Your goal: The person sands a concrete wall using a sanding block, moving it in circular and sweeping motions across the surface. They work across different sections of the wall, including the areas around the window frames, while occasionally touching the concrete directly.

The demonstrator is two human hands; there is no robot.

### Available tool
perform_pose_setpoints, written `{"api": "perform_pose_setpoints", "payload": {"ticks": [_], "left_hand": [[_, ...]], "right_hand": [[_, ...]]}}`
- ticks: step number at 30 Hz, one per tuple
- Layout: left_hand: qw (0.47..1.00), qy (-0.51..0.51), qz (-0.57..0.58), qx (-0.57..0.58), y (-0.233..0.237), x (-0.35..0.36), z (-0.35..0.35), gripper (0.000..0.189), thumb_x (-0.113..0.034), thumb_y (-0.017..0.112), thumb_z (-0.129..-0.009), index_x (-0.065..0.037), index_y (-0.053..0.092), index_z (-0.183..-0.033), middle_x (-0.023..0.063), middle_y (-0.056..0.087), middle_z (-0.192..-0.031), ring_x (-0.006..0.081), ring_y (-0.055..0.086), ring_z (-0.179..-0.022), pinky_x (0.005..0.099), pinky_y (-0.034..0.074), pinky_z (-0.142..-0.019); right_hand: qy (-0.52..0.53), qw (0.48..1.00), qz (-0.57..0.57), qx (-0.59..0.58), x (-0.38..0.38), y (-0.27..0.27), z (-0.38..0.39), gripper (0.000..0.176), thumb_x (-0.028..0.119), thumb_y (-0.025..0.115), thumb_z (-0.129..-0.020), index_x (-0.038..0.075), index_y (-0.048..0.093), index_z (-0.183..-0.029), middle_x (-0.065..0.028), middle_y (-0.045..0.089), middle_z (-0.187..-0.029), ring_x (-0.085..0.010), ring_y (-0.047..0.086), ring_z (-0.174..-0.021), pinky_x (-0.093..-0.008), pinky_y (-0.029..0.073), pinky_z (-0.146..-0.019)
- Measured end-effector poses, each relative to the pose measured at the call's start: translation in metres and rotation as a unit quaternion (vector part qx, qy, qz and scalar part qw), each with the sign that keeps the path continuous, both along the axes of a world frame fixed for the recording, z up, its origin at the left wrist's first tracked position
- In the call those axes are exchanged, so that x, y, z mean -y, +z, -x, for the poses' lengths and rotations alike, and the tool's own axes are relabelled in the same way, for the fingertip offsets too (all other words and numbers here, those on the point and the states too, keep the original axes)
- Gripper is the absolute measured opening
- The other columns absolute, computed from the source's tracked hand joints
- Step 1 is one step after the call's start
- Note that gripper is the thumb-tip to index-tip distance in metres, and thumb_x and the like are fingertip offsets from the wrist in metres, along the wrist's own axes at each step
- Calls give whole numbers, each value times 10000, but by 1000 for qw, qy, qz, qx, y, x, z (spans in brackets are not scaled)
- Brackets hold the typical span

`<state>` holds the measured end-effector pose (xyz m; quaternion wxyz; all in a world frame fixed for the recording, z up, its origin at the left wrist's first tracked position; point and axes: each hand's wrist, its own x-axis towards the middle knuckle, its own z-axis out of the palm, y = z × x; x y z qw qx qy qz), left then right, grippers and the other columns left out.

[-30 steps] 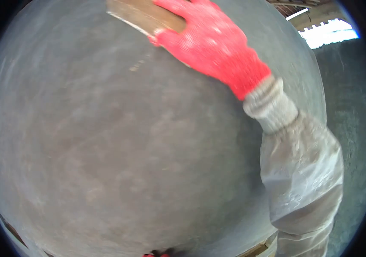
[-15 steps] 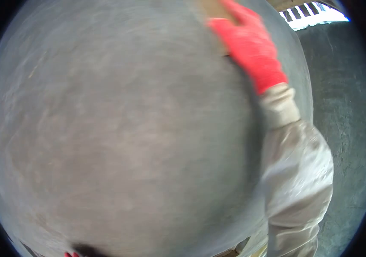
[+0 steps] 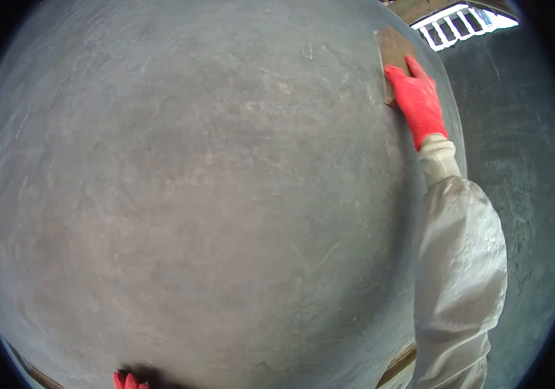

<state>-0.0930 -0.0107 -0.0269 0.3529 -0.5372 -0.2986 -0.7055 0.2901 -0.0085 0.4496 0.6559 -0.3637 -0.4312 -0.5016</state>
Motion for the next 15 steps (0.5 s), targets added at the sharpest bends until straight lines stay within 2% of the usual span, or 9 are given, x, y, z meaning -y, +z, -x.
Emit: {"api": "perform_pose_setpoints", "payload": {"ticks": [1, 2, 4, 6, 11, 12, 13, 14, 15], "left_hand": [[1000, 17, 11, -2, 6, 2, -2, 397, -176, 438, -939, 81, 525, -1228, 263, 555, -1223, 480, 506, -1169, 584, 369, -1035], [999, 34, 20, -6, 10, 5, -3, 401, -180, 435, -943, 83, 523, -1233, 268, 552, -1230, 481, 503, -1172, 580, 367, -1038], [998, 55, 24, 9, 11, 6, -6, 409, -185, 415, -958, 97, 536, -1228, 275, 545, -1259, 473, 480, -1207, 550, 356, -1055], [997, 65, 21, 19, 15, 6, -11, 414, -190, 408, -963, 102, 539, -1227, 271, 551, -1256, 465, 477, -1216, 542, 351, -1060], [994, 98, 45, 28, 17, 8, -17, 416, -196, 405, -967, 100, 538, -1227, 261, 558, -1255, 457, 479, -1218, 544, 351, -1062], [994, 94, 46, 26, 17, 9, -16, 414, -197, 404, -968, 97, 537, -1229, 258, 558, -1258, 455, 479, -1219, 545, 350, -1063], [994, 96, 46, 25, 17, 8, -15, 414, -197, 404, -968, 97, 537, -1229, 258, 558, -1258, 455, 479, -1219, 545, 350, -1063], [995, 87, 41, 12, 17, 7, -14, 410, -193, 408, -965, 89, 536, -1233, 256, 561, -1256, 450, 483, -1217, 548, 351, -1064], [996, 78, 35, 0, 18, 6, -13, 407, -190, 411, -962, 82, 535, -1238, 253, 563, -1255, 446, 487, -1215, 550, 351, -1065]], "right_hand": [[-11, 1000, -6, 6, -1, -2, 5, 635, 457, 669, -826, 72, 558, -1318, -216, 544, -1300, -367, 531, -1181, -405, 425, -1016], [-7, 983, -4, 181, 1, -13, 28, 585, 441, 661, -836, 67, 588, -1280, -197, 600, -1233, -367, 534, -1178, -400, 432, -1004], [-28, 955, -94, 278, -7, -37, 96, 579, 436, 655, -837, 54, 590, -1267, -197, 613, -1202, -381, 520, -1189, -421, 417, -1017], [-95, 935, 56, 336, 32, -73, 144, 604, 354, 619, -842, 77, 477, -1360, -266, 478, -1310, -407, 485, -1217, -438, 405, -1042], [-26, 952, 94, 289, 33, -51, 89, 596, 338, 630, -850, 66, 482, -1359, -280, 459, -1354, -421, 455, -1260, -426, 370, -1082], [-43, 963, 9, 267, 12, -29, 48, 623, 411, 651, -850, 114, 503, -1377, -174, 495, -1358, -324, 506, -1228, -383, 411, -1037], [-45, 974, -45, 216, 7, -21, 12, 624, 428, 651, -840, 63, 533, -1332, -201, 560, -1293, -374, 507, -1213, -433, 393, -1047], [-66, 987, -40, 141, 8, -14, -26, 629, 415, 649, -841, 62, 521, -1346, -207, 547, -1312, -363, 522, -1206, -423, 406, -1041], [11, 998, 18, 60, 17, -11, -51, 632, 403, 651, -838, 61, 516, -1352, -221, 533, -1323, -364, 532, -1202, -412, 420, -1034]]}}
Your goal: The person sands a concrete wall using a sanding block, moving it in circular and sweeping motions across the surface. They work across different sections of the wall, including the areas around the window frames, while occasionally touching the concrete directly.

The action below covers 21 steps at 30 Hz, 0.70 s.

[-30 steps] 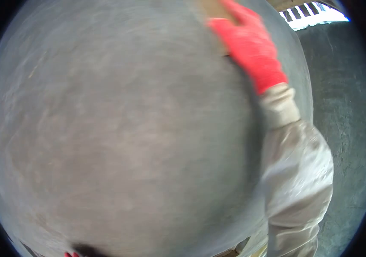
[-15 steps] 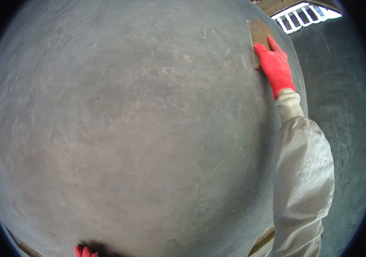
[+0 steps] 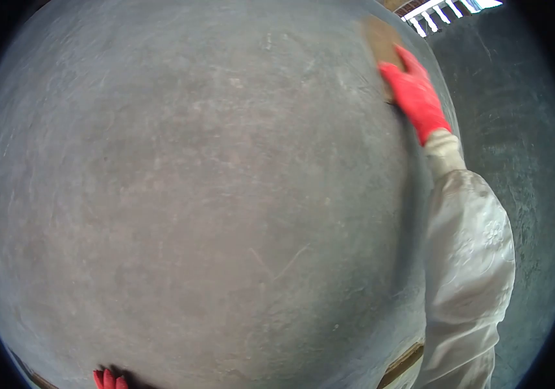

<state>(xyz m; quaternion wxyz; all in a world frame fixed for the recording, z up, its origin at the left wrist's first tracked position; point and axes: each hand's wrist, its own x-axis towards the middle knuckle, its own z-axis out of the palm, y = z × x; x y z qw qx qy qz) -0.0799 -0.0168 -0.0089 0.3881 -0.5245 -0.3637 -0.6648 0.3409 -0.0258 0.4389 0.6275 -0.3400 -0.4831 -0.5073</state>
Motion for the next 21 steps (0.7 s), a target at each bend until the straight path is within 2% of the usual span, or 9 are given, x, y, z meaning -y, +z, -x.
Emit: {"api": "perform_pose_setpoints", "payload": {"ticks": [2, 3, 6, 9, 12, 15, 18, 20, 21], "left_hand": [[1000, -6, 6, -4, 1, 1, 1, 405, -187, 417, -958, 75, 534, -1243, 250, 566, -1252, 441, 492, -1211, 553, 352, -1066], [1000, -15, 11, -12, 1, 1, 1, 404, -185, 423, -953, 69, 533, -1247, 247, 569, -1249, 436, 498, -1208, 555, 353, -1067], [1000, -15, 9, -8, -2, 0, -1, 404, -184, 432, -945, 64, 538, -1246, 245, 574, -1243, 426, 509, -1200, 558, 353, -1066], [1000, -13, 8, -18, -4, -1, -1, 401, -184, 433, -946, 63, 541, -1243, 245, 575, -1240, 424, 509, -1201, 561, 350, -1066], [1000, -12, 3, -19, -4, -3, -1, 396, -184, 433, -947, 62, 546, -1236, 245, 578, -1234, 422, 509, -1202, 562, 346, -1068], [1000, -18, 4, -9, -5, -4, -1, 391, -185, 436, -948, 63, 550, -1227, 244, 580, -1232, 421, 511, -1202, 559, 342, -1071], [999, -26, 16, -13, -3, -2, 2, 387, -187, 440, -948, 66, 553, -1219, 245, 578, -1237, 424, 511, -1202, 555, 341, -1072], [999, -42, 19, -23, -4, -5, 3, 385, -188, 446, -947, 69, 556, -1211, 253, 571, -1245, 432, 510, -1199, 552, 343, -1070], [999, -37, 25, -21, -5, -5, 4, 385, -188, 446, -947, 69, 556, -1211, 253, 571, -1245, 432, 510, -1199, 552, 343, -1070]], "right_hand": [[45, 989, 13, -138, -4, 7, -40, 630, 392, 659, -831, 72, 519, -1355, -223, 534, -1325, -360, 533, -1208, -405, 426, -1030], [42, 990, 13, -134, -3, 6, -29, 630, 392, 659, -831, 72, 519, -1355, -223, 534, -1325, -360, 533, -1208, -405, 426, -1030], [-29, 998, -27, 51, -6, -16, 49, 620, 401, 687, -809, 99, 545, -1331, -210, 552, -1302, -355, 546, -1188, -418, 435, -1015], [30, 970, 10, 240, -7, -51, 147, 614, 403, 686, -830, 121, 525, -1351, -171, 465, -1401, -314, 483, -1265, -395, 404, -1044], [-96, 969, -35, 225, -16, -53, 167, 575, 341, 631, -851, 58, 503, -1335, -255, 493, -1326, -399, 478, -1240, -414, 391, -1056], [-59, 966, -19, 250, -6, -40, 115, 638, 407, 683, -839, 120, 493, -1376, -171, 472, -1392, -317, 470, -1277, -392, 389, -1055], [-81, 996, -2, 39, -2, -14, 32, 702, 423, 686, -823, 69, 468, -1389, -190, 536, -1339, -310, 519, -1238, -397, 404, -1041], [94, 991, 49, -86, -9, 16, -30, 725, 428, 682, -822, 68, 449, -1407, -186, 533, -1355, -302, 525, -1241, -385, 403, -1043], [82, 988, 63, -119, -6, 17, -24, 707, 434, 677, -822, 87, 467, -1402, -175, 550, -1341, -297, 529, -1236, -374, 403, -1042]]}}
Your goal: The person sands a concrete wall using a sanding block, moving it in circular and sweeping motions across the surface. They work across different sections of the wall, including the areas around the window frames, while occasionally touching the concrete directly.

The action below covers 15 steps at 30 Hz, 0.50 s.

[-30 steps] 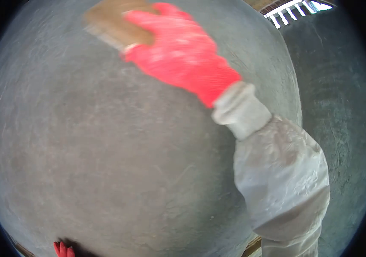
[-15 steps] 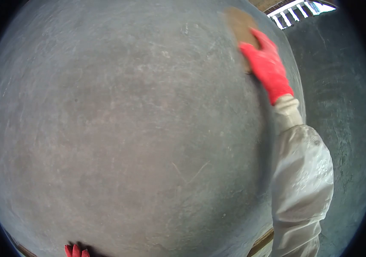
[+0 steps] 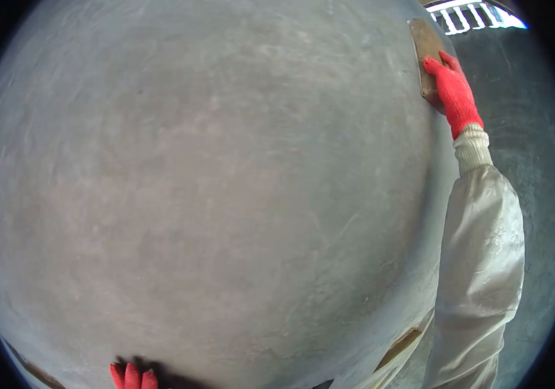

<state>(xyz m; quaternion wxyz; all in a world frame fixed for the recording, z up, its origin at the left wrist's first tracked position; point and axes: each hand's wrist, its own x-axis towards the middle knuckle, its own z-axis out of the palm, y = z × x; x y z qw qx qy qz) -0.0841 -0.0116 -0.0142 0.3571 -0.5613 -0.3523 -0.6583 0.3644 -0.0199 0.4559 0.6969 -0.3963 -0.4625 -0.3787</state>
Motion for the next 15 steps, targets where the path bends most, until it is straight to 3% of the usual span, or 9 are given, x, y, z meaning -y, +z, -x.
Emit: {"api": "perform_pose_setpoints", "payload": {"ticks": [2, 4, 6, 8, 12, 13, 14, 15], "left_hand": [[1000, -9, 1, 1, 0, 0, 1, 383, -189, 448, -945, 70, 558, -1206, 258, 571, -1241, 433, 515, -1191, 553, 346, -1066], [1000, -3, -6, -3, -1, -2, 2, 381, -190, 454, -943, 71, 559, -1201, 255, 572, -1241, 435, 519, -1184, 554, 351, -1063], [1000, 7, -18, -7, -1, -2, 3, 374, -182, 453, -940, 71, 561, -1192, 256, 573, -1237, 427, 522, -1184, 557, 354, -1060], [1000, 19, -15, -9, 1, -2, 3, 370, -177, 451, -939, 70, 560, -1192, 258, 572, -1236, 421, 524, -1182, 560, 353, -1060], [999, 41, -14, 11, -1, -4, 2, 367, -172, 453, -927, 63, 559, -1189, 256, 571, -1221, 396, 530, -1181, 579, 347, -1059], [998, 52, -16, 45, -25, -22, 10, 426, -163, 424, -932, 49, 495, -1295, 253, 450, -1394, 488, 354, -1336, 566, 291, -1094], [997, 58, -9, 51, -28, -21, 8, 426, -163, 424, -932, 49, 495, -1295, 253, 450, -1394, 488, 354, -1336, 566, 291, -1094], [997, 61, 7, 51, -27, -18, 7, 438, -166, 398, -943, 49, 467, -1318, 249, 431, -1412, 487, 341, -1345, 562, 271, -1104]], "right_hand": [[-92, 994, -33, 38, -4, -6, 43, 722, 426, 717, -817, 62, 478, -1393, -120, 583, -1308, -207, 560, -1182, -322, 420, -994], [-120, 972, -58, 193, -10, -13, 103, 710, 462, 707, -820, 61, 507, -1371, -114, 593, -1292, -207, 570, -1161, -317, 426, -979], [-95, 921, -128, 355, -5, -57, 188, 550, 334, 626, -861, 64, 512, -1327, -220, 509, -1320, -372, 490, -1234, -396, 395, -1051], [-85, 918, -103, 374, 10, -83, 229, 546, 335, 620, -870, 65, 508, -1331, -209, 509, -1324, -359, 495, -1231, -391, 397, -1048], [-103, 917, -80, 378, 8, -75, 191, 570, 351, 618, -880, 60, 488, -1352, -191, 503, -1348, -335, 506, -1225, -382, 394, -1046], [-146, 928, -78, 333, 3, -54, 159, 585, 352, 621, -876, 56, 481, -1360, -186, 504, -1352, -327, 506, -1227, -379, 394, -1043], [-186, 937, -75, 287, -1, -36, 125, 599, 353, 624, -872, 52, 473, -1368, -182, 505, -1355, -320, 507, -1230, -377, 394, -1041], [105, 958, 186, 190, 53, -58, 125, 614, 360, 632, -862, 47, 479, -1368, -177, 493, -1374, -312, 491, -1259, -366, 376, -1061]]}}
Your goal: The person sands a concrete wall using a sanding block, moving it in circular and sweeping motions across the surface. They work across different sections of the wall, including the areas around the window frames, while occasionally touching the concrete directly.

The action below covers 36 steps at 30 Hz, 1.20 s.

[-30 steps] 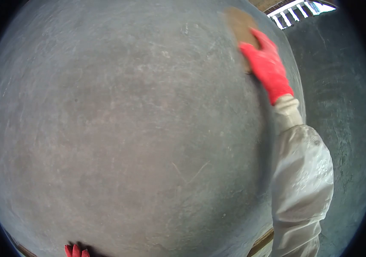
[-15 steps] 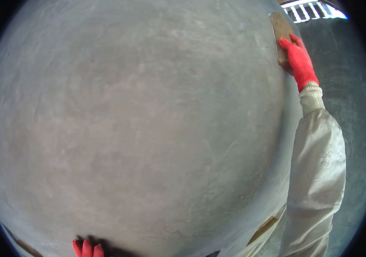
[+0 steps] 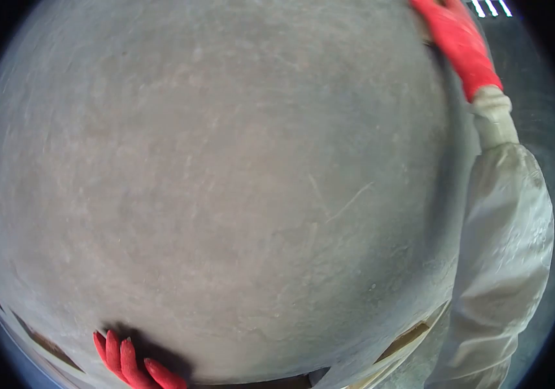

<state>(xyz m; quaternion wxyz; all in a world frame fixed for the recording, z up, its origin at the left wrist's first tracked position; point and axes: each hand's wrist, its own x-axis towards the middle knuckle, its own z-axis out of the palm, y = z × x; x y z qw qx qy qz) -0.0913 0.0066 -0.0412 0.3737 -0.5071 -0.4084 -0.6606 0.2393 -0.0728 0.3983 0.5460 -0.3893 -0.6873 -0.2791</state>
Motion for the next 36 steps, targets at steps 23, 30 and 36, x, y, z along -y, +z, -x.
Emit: {"api": "perform_pose_setpoints", "payload": {"ticks": [23, 30, 36], "left_hand": [[971, -196, -32, -135, 35, 23, -144, 366, -179, 481, -895, 25, 573, -1184, 245, 559, -1226, 404, 509, -1177, 587, 349, -1053], [980, -162, -31, -110, 38, 29, -161, 359, -144, 461, -922, 46, 534, -1217, 244, 539, -1240, 425, 496, -1184, 595, 349, -1055], [977, -168, -29, -128, 48, 27, -193, 371, -156, 469, -927, 46, 536, -1231, 251, 528, -1270, 458, 473, -1206, 588, 344, -1056]], "right_hand": [[-78, 951, -233, -189, -64, 94, -270, 703, 431, 685, -848, 32, 478, -1389, -141, 573, -1323, -189, 542, -1199, -295, 394, -1013], [-144, 893, -373, 206, -61, 7, -74, 630, 404, 681, -835, 108, 511, -1364, -171, 470, -1402, -297, 499, -1257, -368, 404, -1045], [-127, 944, -301, 41, -49, 35, -173, 635, 457, 680, -818, 110, 544, -1333, -194, 515, -1354, -337, 494, -1253, -411, 402, -1051]]}}
